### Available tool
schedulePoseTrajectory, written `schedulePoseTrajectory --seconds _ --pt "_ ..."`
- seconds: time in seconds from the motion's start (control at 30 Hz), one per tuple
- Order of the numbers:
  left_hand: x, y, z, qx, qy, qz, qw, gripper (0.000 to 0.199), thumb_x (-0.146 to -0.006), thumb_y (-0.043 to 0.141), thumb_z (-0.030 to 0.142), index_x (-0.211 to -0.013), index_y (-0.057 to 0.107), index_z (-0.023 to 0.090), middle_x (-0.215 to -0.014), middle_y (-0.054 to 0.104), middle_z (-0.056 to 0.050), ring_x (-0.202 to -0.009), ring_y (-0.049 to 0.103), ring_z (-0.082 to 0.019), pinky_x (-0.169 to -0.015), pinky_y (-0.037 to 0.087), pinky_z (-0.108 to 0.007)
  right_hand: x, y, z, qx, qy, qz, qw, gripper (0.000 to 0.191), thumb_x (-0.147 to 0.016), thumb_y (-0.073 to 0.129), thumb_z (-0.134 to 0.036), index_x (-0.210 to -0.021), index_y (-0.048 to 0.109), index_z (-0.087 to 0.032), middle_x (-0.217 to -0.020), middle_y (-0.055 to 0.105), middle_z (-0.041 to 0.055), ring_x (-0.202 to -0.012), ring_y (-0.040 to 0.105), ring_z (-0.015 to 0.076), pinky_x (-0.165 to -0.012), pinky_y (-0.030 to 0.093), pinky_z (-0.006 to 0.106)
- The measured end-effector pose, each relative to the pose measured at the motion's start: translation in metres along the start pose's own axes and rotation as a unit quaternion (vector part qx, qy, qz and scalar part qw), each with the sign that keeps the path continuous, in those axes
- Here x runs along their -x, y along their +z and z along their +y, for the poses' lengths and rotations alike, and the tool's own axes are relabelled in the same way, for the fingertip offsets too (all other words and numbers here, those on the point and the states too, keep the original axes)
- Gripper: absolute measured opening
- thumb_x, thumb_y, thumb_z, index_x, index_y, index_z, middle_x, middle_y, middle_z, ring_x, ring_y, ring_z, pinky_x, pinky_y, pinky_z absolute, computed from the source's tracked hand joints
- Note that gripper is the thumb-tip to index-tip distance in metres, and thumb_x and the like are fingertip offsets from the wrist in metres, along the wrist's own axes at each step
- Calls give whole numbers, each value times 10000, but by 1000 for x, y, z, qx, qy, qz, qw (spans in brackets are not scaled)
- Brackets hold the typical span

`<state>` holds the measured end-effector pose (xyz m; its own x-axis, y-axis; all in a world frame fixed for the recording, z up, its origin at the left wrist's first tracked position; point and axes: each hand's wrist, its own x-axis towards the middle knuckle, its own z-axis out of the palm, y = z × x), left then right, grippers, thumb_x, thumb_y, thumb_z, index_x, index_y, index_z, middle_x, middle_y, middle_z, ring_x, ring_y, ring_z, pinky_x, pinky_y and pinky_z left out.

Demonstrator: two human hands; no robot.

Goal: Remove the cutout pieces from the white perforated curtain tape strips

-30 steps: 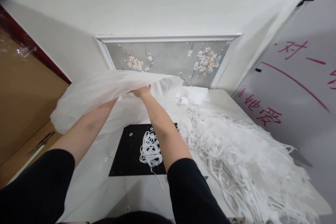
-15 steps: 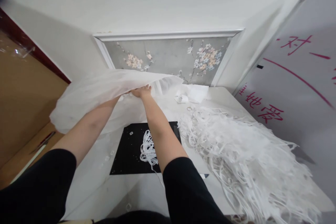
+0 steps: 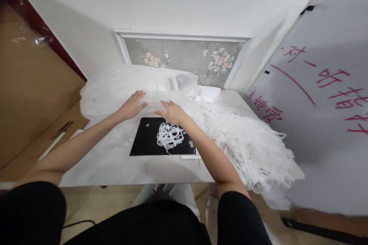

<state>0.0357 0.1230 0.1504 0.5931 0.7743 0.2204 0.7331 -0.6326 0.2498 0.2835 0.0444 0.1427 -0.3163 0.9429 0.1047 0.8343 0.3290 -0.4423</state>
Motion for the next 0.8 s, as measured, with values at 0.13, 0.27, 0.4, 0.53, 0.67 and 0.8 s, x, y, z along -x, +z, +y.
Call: schedulePoseTrajectory --seconds 0.13,0.27,0.4,0.53,0.67,0.8 --pt "87 39 2 -44 51 -34 997 843 -983 290 642 -1616 169 98 -1656 222 -181 -1556 150 -318 -1274 172 -482 55 68 7 20 191 -55 980 1209 -728 454 -940 -1633 38 -254 -1691 79 149 -1529 82 486 -1203 193 611" --pt "148 58 -13 -29 58 -64 996 839 -985 272 638 -1625 129 115 -1665 207 -156 -1559 146 -300 -1279 169 -457 66 124 5 72 212 -51 973 1200 -715 498 -925 -1629 87 -266 -1689 55 169 -1515 33 527 -1189 87 678" --pt "187 75 -39 -2 33 -37 999 816 -997 270 624 -1598 213 75 -1644 265 -185 -1555 172 -288 -1278 165 -444 71 147 11 116 175 10 978 1011 -822 410 -866 -1606 218 -257 -1666 176 173 -1506 127 502 -1171 124 690" --pt "209 93 -55 33 5 10 999 758 -1004 273 622 -1568 290 116 -1615 331 -181 -1538 232 -273 -1266 198 -458 76 152 21 157 126 53 978 746 -953 360 -698 -1537 370 -234 -1589 330 185 -1434 294 457 -1104 282 680" --pt "211 100 -58 49 -23 52 997 690 -999 286 641 -1519 381 199 -1585 388 -139 -1514 283 -258 -1257 222 -462 73 156 14 165 56 77 982 502 -1030 335 -439 -1366 551 -136 -1370 541 200 -1262 513 330 -1051 420 527" --pt "210 102 -60 36 -23 49 998 620 -1016 268 616 -1389 527 194 -1525 456 -117 -1475 343 -250 -1237 264 -452 57 139 11 162 56 78 982 649 -1057 138 -390 -1217 651 -26 -1164 661 224 -1067 652 246 -901 481 394"
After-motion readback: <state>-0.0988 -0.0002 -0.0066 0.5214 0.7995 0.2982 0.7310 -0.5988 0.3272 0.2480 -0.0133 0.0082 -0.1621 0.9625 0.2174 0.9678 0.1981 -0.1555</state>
